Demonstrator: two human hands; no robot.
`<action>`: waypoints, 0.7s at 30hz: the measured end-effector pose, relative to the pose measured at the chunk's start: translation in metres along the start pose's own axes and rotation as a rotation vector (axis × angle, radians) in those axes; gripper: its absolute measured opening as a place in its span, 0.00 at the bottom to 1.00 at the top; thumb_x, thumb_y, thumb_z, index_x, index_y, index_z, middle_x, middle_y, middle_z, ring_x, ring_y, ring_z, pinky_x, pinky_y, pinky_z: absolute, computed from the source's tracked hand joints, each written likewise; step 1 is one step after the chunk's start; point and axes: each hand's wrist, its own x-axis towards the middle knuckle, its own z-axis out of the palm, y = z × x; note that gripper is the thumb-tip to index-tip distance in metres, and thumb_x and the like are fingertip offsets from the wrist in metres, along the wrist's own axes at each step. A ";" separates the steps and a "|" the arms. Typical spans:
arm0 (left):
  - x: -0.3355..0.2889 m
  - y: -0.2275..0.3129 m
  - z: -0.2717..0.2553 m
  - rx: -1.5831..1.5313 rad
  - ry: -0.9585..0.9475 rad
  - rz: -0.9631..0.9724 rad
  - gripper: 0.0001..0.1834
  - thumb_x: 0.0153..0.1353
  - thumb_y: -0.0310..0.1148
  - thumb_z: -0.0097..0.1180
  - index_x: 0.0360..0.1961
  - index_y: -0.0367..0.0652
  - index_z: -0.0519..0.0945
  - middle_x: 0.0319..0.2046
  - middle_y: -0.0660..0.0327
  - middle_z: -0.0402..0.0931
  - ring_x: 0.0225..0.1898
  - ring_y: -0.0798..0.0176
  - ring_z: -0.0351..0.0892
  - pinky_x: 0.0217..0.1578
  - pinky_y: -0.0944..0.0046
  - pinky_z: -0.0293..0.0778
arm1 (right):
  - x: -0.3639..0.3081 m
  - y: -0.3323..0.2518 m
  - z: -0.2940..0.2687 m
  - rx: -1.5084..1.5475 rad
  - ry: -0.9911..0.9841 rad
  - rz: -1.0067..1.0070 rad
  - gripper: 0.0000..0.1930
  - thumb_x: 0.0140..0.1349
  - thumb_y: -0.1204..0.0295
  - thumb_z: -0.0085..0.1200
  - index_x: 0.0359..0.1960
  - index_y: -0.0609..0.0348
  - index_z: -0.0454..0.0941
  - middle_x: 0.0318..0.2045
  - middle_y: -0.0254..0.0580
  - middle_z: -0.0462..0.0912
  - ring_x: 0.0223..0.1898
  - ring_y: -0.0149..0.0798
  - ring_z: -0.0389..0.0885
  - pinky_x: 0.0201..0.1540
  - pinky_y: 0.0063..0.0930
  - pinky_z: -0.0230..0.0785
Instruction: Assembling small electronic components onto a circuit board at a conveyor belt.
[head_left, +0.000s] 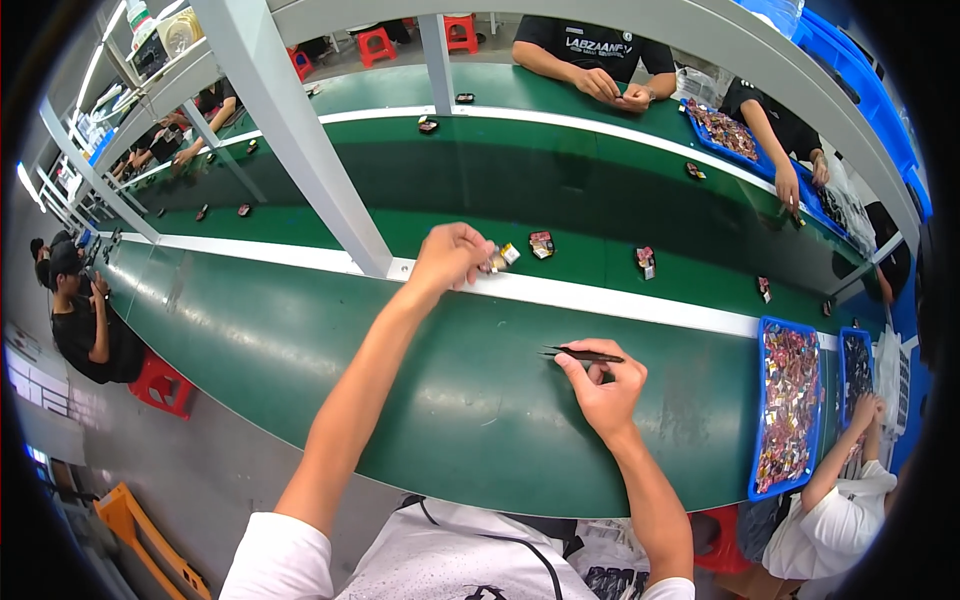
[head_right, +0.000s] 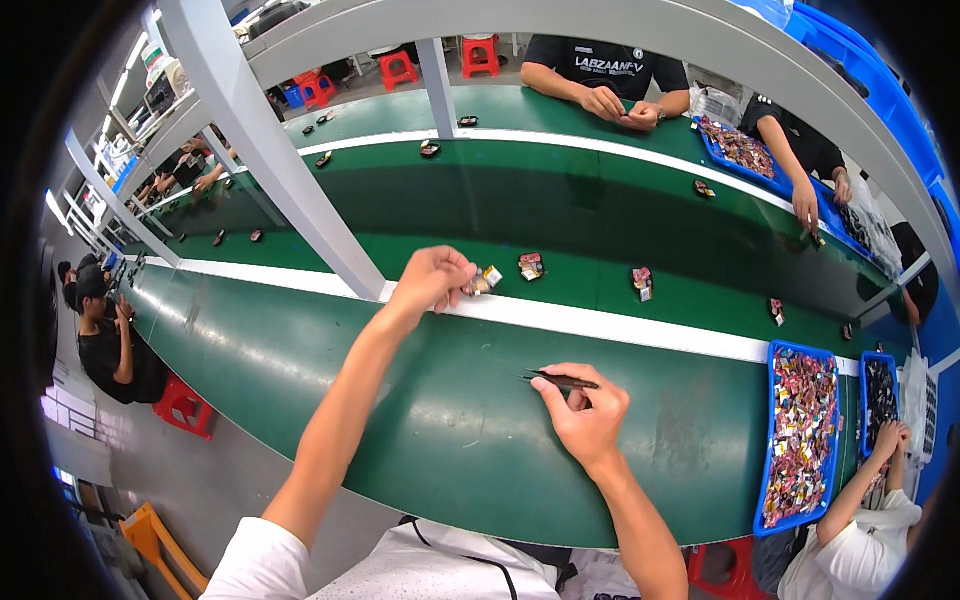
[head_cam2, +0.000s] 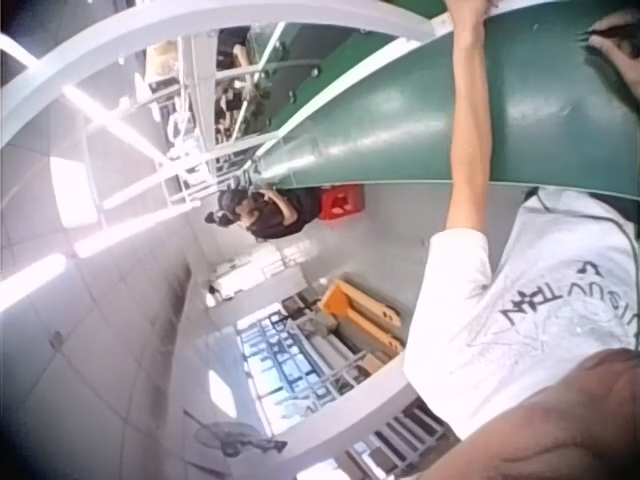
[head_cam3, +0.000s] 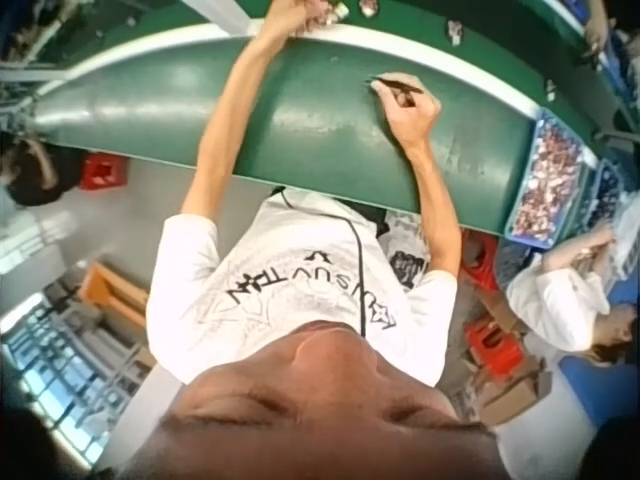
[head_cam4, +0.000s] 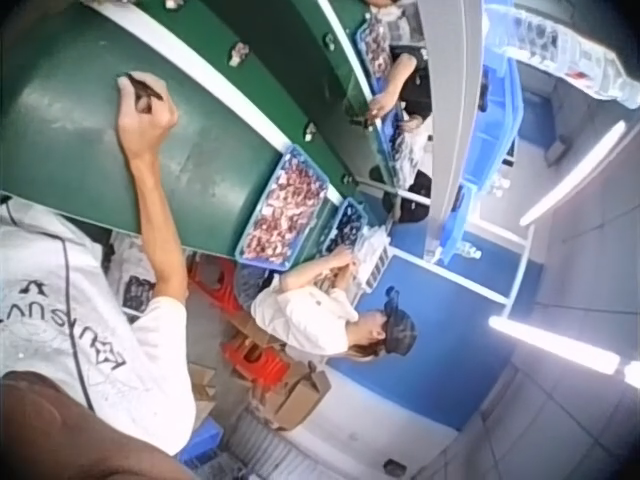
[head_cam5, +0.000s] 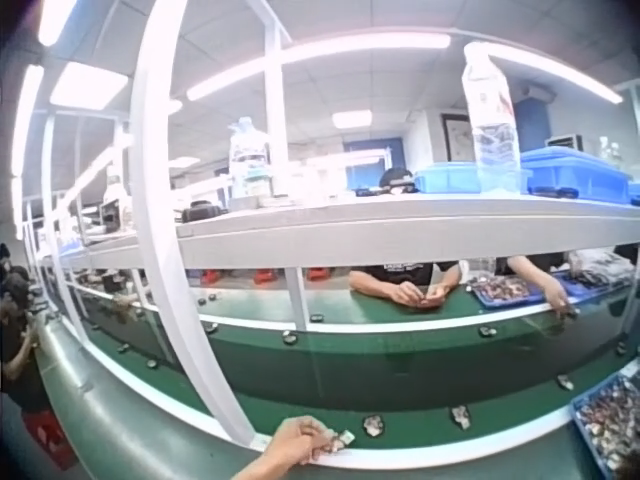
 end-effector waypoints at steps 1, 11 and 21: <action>-0.019 0.005 0.007 -0.023 -0.040 -0.024 0.07 0.61 0.28 0.64 0.33 0.36 0.79 0.20 0.62 0.78 0.15 0.73 0.72 0.15 0.71 0.59 | 0.000 -0.001 -0.002 0.073 -0.013 0.052 0.07 0.53 0.80 0.72 0.33 0.62 0.86 0.28 0.34 0.88 0.14 0.18 0.63 0.18 0.17 0.53; -0.092 -0.025 0.061 -0.175 -0.184 -0.060 0.08 0.65 0.27 0.63 0.37 0.33 0.78 0.25 0.60 0.82 0.16 0.73 0.76 0.13 0.73 0.62 | -0.007 -0.011 0.002 0.404 -0.066 0.328 0.07 0.56 0.82 0.70 0.35 0.66 0.85 0.27 0.30 0.84 0.17 0.14 0.63 0.19 0.13 0.51; -0.104 -0.032 0.073 -0.250 -0.152 -0.005 0.08 0.67 0.26 0.61 0.42 0.32 0.77 0.26 0.59 0.82 0.18 0.72 0.78 0.14 0.72 0.68 | -0.010 -0.006 0.002 0.190 -0.033 0.263 0.06 0.55 0.81 0.71 0.33 0.65 0.86 0.20 0.26 0.81 0.15 0.14 0.61 0.18 0.16 0.48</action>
